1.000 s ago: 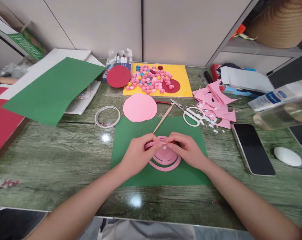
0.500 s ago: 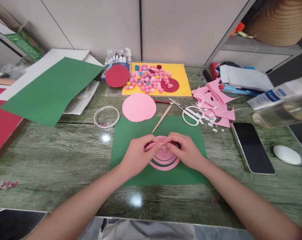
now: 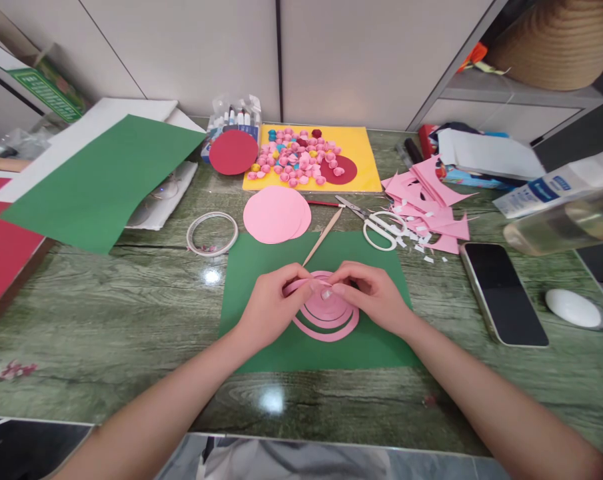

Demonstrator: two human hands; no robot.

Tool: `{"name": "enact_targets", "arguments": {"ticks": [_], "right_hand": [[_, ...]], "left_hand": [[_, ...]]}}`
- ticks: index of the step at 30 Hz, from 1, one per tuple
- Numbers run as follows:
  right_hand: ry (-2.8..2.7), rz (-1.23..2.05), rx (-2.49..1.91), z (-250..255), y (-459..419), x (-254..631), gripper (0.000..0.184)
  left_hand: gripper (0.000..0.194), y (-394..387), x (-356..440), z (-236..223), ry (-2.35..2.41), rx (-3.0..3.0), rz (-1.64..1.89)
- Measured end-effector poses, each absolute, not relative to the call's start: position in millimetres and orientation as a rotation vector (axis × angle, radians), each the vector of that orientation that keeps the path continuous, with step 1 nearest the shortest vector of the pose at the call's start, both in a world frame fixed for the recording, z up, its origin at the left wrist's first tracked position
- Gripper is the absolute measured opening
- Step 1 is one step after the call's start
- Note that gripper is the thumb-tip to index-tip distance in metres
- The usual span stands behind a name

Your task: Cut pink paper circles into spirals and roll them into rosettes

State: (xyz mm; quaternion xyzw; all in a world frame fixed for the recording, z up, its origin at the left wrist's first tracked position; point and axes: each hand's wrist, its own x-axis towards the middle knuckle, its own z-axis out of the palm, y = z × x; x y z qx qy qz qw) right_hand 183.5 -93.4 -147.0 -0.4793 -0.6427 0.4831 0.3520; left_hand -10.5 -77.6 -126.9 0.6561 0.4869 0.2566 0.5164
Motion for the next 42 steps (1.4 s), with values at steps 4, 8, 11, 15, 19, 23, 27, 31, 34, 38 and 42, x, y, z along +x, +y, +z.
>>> {"name": "enact_targets", "arguments": {"ticks": [4,8,11,15,19,23,27,31,34,38,42], "right_hand": [[-1.651,1.263,-1.240,-147.2,-92.7,182.4,0.014],[-1.650,1.259,-1.253,-147.8,-92.3,181.8,0.013],[-1.663,1.249,-1.272,-147.9,-92.6,181.9,0.013],[-1.657,1.264,-1.283,-146.2,-92.9,182.5,0.014],[-1.652,1.291,-1.218,-144.8,-92.5,185.1,0.017],[-1.662,1.294,-1.177,-145.3,-92.5,186.6,0.016],[-1.660,1.282,-1.191,-145.6,-93.3,184.8,0.013],[-1.658,1.281,-1.206,-147.1,-93.4,184.2,0.012],[-1.662,1.277,-1.215,-148.8,-92.8,184.4,0.013],[-1.672,1.267,-1.222,-149.8,-92.1,183.8,0.014],[-1.679,1.260,-1.226,-149.4,-92.6,183.8,0.014]], "left_hand": [[0.020,-77.6,-10.1,-127.2,1.146,1.564,0.627],[0.021,-78.3,-9.3,-127.9,1.136,1.554,0.623],[0.022,-79.4,-8.8,-128.3,1.121,1.547,0.605],[0.023,-80.0,-8.5,-129.0,1.107,1.549,0.587],[0.023,-79.5,-9.2,-130.2,1.127,1.541,0.612],[0.022,-79.1,-9.8,-130.8,1.129,1.525,0.640],[0.021,-78.9,-9.2,-130.6,1.118,1.527,0.642],[0.021,-78.7,-9.3,-130.4,1.117,1.528,0.637],[0.020,-78.9,-9.4,-129.9,1.118,1.532,0.637],[0.020,-79.2,-9.0,-129.2,1.120,1.539,0.637],[0.019,-79.3,-9.3,-129.1,1.117,1.539,0.639]]}}
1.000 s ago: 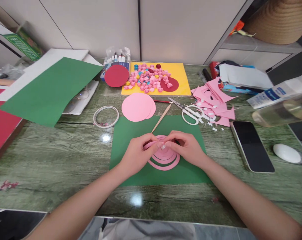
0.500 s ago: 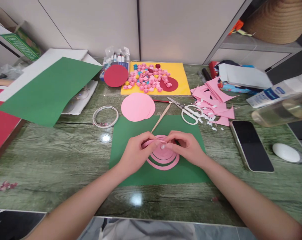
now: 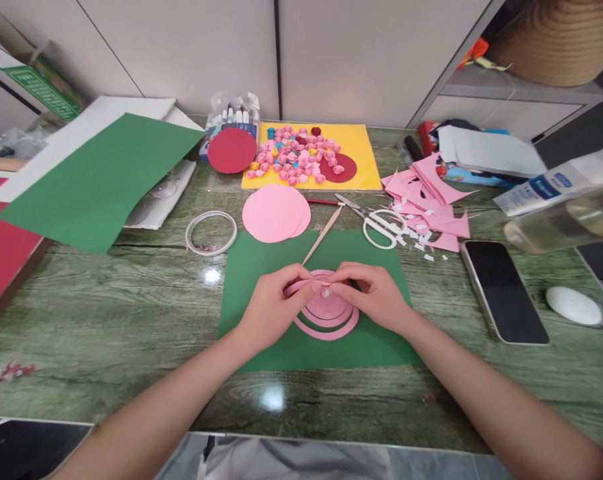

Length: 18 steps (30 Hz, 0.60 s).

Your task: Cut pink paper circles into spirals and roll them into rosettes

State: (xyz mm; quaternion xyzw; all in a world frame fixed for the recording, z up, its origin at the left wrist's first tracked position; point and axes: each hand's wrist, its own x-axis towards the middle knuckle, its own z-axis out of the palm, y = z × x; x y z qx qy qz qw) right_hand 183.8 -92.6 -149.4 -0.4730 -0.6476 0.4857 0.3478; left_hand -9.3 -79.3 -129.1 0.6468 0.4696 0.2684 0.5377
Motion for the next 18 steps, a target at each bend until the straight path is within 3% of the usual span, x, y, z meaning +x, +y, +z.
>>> {"name": "enact_targets", "arguments": {"ticks": [18], "right_hand": [[-1.678,1.256,-1.246,-147.6,-92.4,183.0,0.014]], "left_hand": [[0.021,-79.1,-9.1,-128.7,1.131,1.570,0.629]]}}
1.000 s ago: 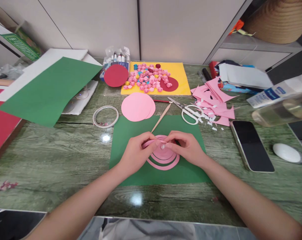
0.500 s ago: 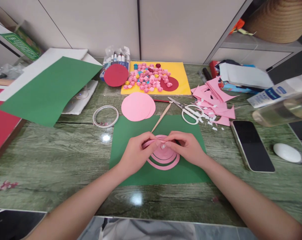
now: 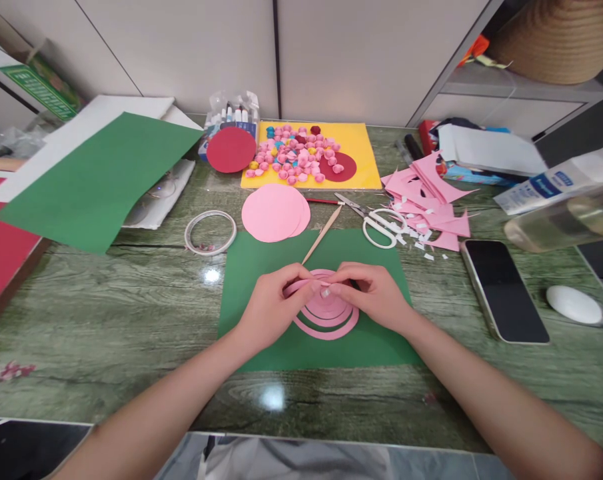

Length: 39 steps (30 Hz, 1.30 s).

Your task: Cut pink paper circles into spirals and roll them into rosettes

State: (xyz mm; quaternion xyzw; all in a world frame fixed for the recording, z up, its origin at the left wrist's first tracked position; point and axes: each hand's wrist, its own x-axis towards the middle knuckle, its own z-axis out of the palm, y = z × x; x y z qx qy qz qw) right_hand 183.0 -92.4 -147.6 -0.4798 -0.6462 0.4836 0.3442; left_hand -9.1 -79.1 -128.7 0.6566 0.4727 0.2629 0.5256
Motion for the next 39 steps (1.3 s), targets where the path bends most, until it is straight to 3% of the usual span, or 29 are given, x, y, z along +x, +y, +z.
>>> {"name": "enact_targets", "arguments": {"ticks": [39], "right_hand": [[-1.699,1.235,-1.216,-147.1,-92.5,183.6,0.015]], "left_hand": [[0.021,-82.3,-6.9,-127.6,1.121,1.555,0.610]]}}
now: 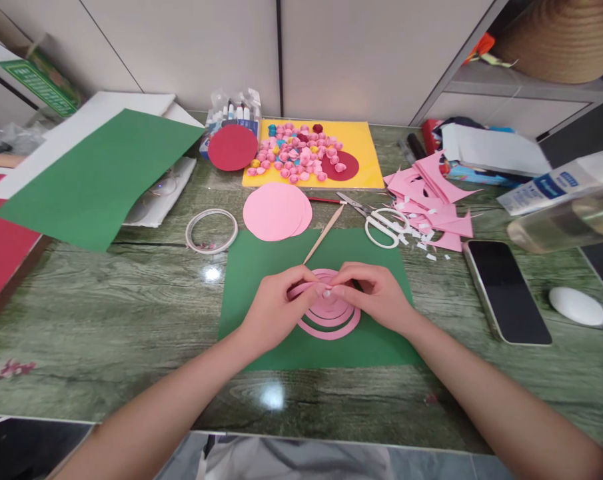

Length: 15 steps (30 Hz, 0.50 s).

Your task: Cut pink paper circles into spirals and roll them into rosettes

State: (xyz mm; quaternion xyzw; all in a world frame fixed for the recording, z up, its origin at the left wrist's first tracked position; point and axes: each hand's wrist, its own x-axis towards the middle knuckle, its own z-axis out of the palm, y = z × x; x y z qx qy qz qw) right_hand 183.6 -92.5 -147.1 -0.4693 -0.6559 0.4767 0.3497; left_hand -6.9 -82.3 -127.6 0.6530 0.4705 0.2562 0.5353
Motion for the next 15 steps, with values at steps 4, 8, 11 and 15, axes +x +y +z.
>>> {"name": "enact_targets", "arguments": {"ticks": [4,8,11,15], "right_hand": [[-1.709,1.230,-1.229,-147.3,-92.9,183.2,0.016],[-1.700,1.233,-1.234,-146.8,-93.2,183.4,0.014],[-1.697,1.239,-1.223,-146.1,-93.0,183.6,0.013],[-1.699,1.243,-1.213,-146.3,-92.9,183.5,0.012]], "left_hand": [[0.021,-82.7,-7.1,-127.9,1.118,1.555,0.610],[0.021,-82.3,-7.1,-127.8,1.120,1.548,0.609],[0.020,-82.4,-6.9,-127.8,1.116,1.546,0.606],[0.019,-82.8,-6.6,-128.1,1.106,1.544,0.602]]}}
